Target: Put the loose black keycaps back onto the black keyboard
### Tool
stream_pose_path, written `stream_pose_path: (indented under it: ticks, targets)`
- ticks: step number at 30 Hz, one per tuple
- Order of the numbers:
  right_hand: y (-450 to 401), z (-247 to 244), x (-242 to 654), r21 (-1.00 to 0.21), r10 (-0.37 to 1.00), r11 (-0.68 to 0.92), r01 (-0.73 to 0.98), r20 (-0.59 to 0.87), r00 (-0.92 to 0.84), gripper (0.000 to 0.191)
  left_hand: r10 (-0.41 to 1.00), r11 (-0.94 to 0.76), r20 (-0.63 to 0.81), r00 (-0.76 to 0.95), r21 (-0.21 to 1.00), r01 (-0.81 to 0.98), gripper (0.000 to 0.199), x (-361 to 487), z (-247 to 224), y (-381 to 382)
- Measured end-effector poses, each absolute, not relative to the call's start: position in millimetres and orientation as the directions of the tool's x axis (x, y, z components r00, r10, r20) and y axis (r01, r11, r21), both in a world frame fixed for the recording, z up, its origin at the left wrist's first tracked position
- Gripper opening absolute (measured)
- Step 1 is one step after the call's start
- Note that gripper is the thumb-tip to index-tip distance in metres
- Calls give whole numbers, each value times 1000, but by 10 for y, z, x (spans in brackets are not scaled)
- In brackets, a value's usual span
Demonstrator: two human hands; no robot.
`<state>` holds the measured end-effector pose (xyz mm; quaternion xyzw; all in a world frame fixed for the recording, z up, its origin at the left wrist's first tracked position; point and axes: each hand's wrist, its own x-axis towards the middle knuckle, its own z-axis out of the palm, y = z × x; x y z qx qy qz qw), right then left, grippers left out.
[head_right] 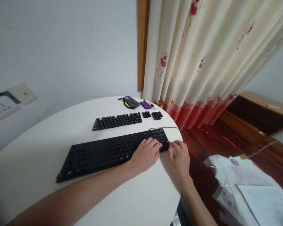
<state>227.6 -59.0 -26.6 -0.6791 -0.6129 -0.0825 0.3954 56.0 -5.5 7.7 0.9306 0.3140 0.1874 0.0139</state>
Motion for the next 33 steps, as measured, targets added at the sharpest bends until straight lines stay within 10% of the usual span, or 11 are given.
stream_pose_path:
  ticks: [33]
  targets:
    - [-539, -348, 2328, -425, 834, 50, 904, 515, 196, 43, 583, -810, 347, 735, 173, 560, 15, 550, 16, -9]
